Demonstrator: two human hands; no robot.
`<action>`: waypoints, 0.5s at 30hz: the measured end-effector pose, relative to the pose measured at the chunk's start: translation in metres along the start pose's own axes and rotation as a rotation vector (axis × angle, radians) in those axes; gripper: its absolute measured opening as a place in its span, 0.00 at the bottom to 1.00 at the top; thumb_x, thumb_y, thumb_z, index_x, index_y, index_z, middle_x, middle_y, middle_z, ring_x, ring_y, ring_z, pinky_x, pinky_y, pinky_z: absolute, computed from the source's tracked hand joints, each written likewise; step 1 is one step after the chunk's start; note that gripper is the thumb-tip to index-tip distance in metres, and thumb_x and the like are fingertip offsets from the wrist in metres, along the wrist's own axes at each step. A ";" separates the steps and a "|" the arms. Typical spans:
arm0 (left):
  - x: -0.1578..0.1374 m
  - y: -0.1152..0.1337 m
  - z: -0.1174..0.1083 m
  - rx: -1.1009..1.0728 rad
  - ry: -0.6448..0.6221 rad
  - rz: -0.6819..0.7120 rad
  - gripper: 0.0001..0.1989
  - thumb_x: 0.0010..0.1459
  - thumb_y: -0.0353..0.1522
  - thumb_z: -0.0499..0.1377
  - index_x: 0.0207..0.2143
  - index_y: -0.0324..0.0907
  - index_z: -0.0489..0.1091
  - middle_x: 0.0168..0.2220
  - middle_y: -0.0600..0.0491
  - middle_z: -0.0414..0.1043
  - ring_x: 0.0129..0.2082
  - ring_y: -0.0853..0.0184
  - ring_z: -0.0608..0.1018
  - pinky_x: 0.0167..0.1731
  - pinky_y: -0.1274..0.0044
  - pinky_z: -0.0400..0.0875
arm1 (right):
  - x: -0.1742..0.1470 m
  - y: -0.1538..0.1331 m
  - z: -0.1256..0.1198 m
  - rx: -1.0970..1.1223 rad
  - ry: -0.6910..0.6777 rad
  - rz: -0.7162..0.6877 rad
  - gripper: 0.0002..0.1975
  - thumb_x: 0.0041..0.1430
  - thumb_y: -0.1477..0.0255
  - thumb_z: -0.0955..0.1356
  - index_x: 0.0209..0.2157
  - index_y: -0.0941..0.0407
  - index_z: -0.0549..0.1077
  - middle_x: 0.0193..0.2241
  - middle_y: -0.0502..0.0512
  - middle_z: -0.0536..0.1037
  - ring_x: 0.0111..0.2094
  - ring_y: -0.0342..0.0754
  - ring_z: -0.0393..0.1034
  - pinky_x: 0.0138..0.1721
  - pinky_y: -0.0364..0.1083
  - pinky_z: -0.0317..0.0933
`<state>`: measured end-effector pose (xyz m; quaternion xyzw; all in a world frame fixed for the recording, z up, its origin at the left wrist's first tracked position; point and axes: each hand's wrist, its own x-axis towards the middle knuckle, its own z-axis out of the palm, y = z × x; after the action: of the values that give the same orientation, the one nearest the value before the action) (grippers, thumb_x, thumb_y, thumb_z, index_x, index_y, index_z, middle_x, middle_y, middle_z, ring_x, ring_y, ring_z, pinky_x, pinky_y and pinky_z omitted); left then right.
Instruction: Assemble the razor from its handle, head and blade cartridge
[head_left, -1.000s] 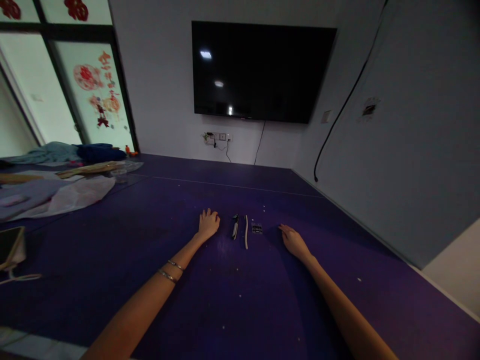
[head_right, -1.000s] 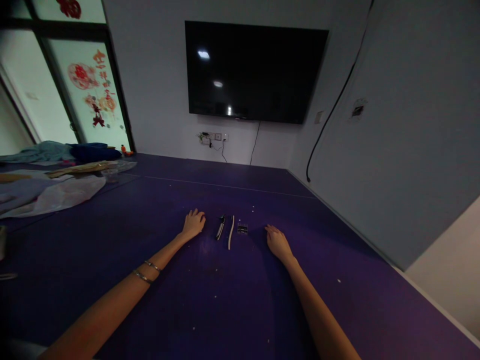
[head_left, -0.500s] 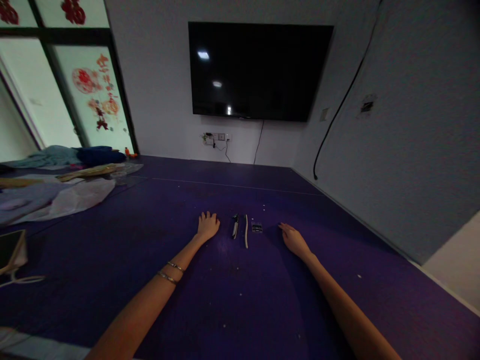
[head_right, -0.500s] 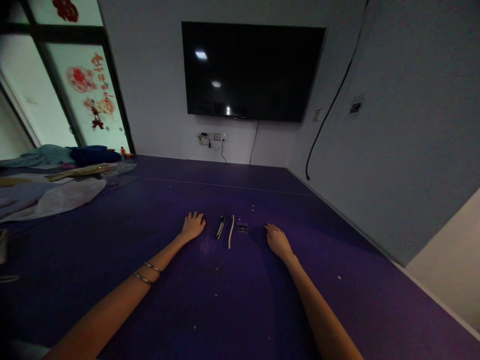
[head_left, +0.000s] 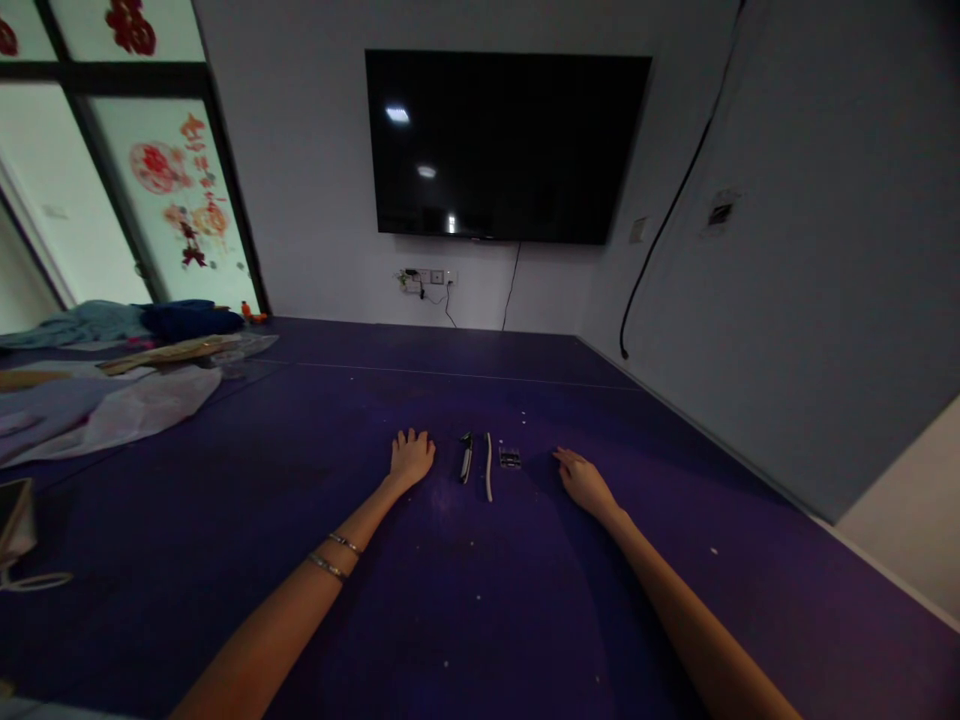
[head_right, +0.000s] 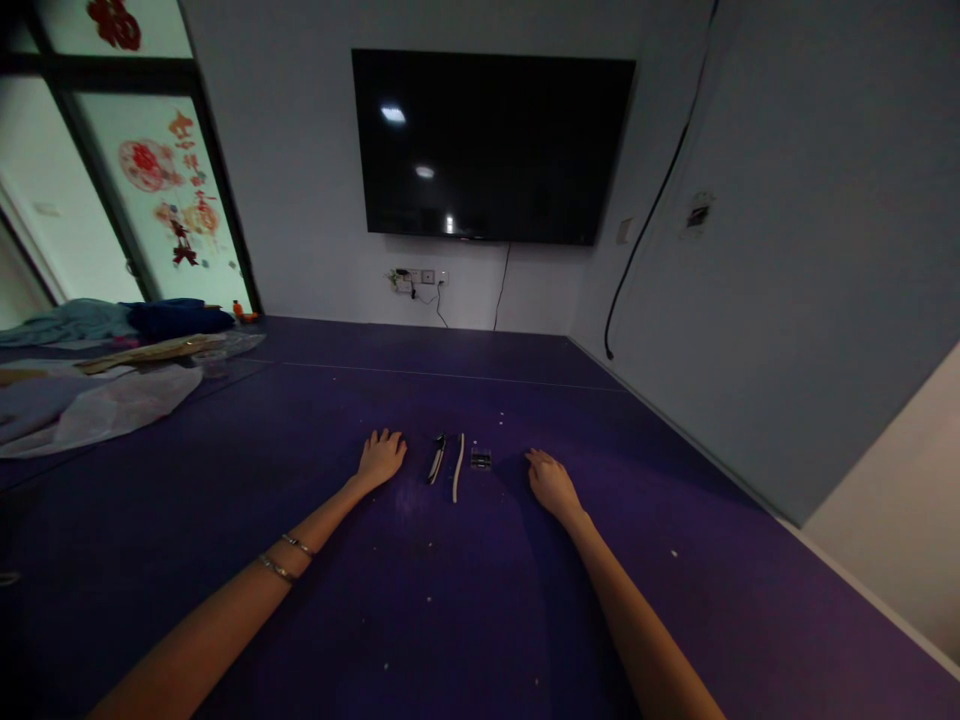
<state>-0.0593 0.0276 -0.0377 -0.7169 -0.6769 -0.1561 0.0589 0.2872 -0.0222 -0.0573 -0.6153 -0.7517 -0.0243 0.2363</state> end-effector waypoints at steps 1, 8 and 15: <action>0.000 0.002 -0.003 -0.003 0.006 -0.009 0.21 0.60 0.37 0.41 0.49 0.37 0.64 0.52 0.40 0.63 0.54 0.51 0.63 0.49 0.62 0.56 | 0.000 0.000 0.000 -0.001 -0.003 0.009 0.21 0.56 0.77 0.57 0.49 0.62 0.69 0.52 0.63 0.67 0.55 0.50 0.59 0.55 0.49 0.52; -0.002 0.030 -0.028 -0.030 -0.021 0.074 0.20 0.58 0.41 0.45 0.40 0.37 0.69 0.44 0.39 0.69 0.49 0.53 0.68 0.48 0.64 0.58 | -0.001 -0.004 -0.003 -0.011 -0.014 0.042 0.21 0.56 0.76 0.57 0.49 0.61 0.69 0.52 0.61 0.67 0.55 0.49 0.58 0.55 0.49 0.52; -0.006 0.064 -0.028 -0.047 -0.136 0.129 0.25 0.52 0.48 0.51 0.39 0.37 0.69 0.37 0.40 0.73 0.40 0.54 0.75 0.40 0.68 0.65 | -0.002 -0.004 -0.002 -0.042 -0.021 0.039 0.21 0.56 0.77 0.57 0.49 0.61 0.69 0.53 0.60 0.67 0.55 0.49 0.59 0.56 0.48 0.51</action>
<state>-0.0002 0.0089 -0.0052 -0.7691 -0.6279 -0.1188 0.0060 0.2838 -0.0253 -0.0550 -0.6349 -0.7412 -0.0290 0.2162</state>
